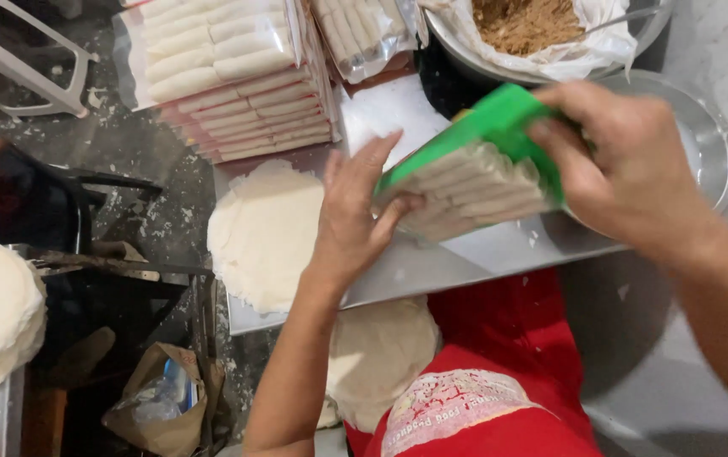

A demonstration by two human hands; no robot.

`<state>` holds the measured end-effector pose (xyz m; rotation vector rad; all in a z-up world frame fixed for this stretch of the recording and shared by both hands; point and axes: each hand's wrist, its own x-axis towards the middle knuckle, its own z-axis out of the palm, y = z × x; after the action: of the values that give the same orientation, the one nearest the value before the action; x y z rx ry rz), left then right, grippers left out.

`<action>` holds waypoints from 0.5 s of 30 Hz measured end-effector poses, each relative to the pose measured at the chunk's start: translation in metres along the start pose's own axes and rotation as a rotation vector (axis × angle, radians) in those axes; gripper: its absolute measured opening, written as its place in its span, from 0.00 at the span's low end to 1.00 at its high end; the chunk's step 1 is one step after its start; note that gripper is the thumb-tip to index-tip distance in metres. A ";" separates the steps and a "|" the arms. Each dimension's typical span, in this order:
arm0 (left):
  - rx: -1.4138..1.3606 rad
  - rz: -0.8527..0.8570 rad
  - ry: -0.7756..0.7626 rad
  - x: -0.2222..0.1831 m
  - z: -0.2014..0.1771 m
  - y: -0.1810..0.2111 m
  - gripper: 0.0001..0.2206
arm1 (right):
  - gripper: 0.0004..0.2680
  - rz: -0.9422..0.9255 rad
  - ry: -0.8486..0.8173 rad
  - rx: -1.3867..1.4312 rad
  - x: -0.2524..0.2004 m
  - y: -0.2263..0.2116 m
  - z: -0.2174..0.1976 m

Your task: A person is rapidly wrapping and rolling lumpia by placing filling on thin wrappers and rolling them tightly.

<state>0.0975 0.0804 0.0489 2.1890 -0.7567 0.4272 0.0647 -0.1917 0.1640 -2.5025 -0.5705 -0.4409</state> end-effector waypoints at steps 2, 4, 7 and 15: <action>-0.239 -0.075 -0.013 0.003 -0.013 0.017 0.23 | 0.07 -0.137 -0.056 -0.039 0.038 -0.022 -0.017; -0.482 -0.156 -0.035 0.001 -0.015 0.025 0.14 | 0.07 -0.265 -0.119 -0.075 0.062 -0.035 -0.022; -0.614 -0.269 -0.008 -0.014 -0.007 0.026 0.10 | 0.06 -0.306 -0.255 0.049 0.071 -0.039 -0.008; -0.491 -0.256 0.009 0.014 -0.027 0.057 0.22 | 0.03 -0.446 -0.271 -0.080 0.086 -0.054 -0.028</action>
<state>0.0704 0.0650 0.1053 1.7848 -0.5009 0.1035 0.1072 -0.1393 0.2451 -2.5211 -1.2523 -0.2879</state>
